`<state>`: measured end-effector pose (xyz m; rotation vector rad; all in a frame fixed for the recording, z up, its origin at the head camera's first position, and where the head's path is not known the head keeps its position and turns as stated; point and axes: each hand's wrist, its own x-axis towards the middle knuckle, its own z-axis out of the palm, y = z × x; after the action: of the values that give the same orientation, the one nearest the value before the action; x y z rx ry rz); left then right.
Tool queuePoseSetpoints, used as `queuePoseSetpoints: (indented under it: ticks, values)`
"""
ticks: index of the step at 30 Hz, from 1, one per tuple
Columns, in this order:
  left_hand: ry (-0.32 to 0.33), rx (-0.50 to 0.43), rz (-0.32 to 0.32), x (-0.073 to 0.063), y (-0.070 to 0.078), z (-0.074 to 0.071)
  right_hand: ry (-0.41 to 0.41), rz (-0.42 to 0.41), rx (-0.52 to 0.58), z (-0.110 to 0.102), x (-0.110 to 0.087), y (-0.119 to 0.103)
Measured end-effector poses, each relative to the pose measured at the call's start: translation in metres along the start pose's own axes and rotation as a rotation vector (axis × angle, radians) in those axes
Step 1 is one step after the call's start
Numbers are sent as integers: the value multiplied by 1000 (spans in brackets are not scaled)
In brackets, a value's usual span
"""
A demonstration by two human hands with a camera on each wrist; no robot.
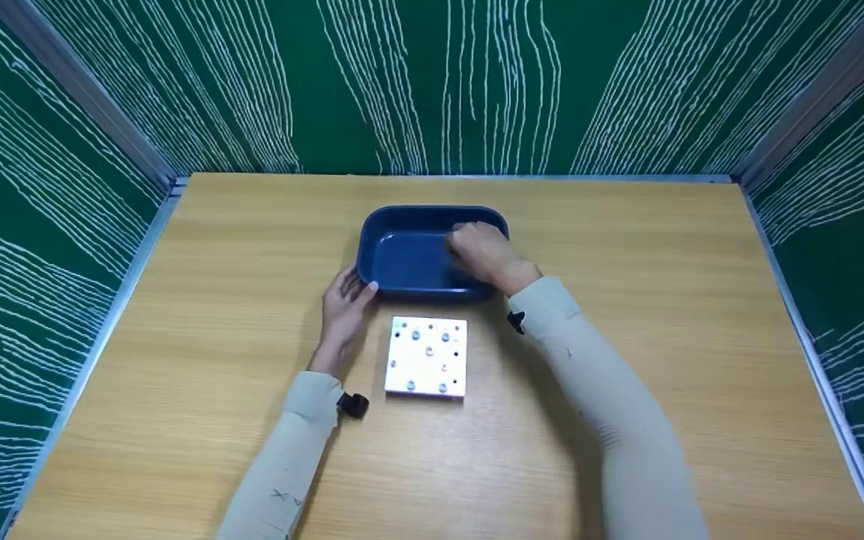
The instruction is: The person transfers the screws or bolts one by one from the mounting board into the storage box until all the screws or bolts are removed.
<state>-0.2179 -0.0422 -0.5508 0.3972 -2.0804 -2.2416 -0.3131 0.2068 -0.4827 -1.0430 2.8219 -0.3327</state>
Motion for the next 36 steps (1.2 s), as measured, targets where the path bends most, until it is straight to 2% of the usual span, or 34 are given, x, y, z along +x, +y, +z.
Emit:
queuePoseSetpoints:
  ticks: [11, 19, 25, 36]
  values:
    - [7, -6, -11, 1, 0, 0, -27, 16, 29, 6, 5, 3]
    - [12, 8, -4, 2, 0, 1, -27, -44, 33, 11, 11, 9]
    - [13, 27, -24, 3, 1, 1, -68, -20, 53, 11, 14, 13]
    - [9, 47, -36, 2, 0, 0, -94, 20, 59, 16, 14, 19]
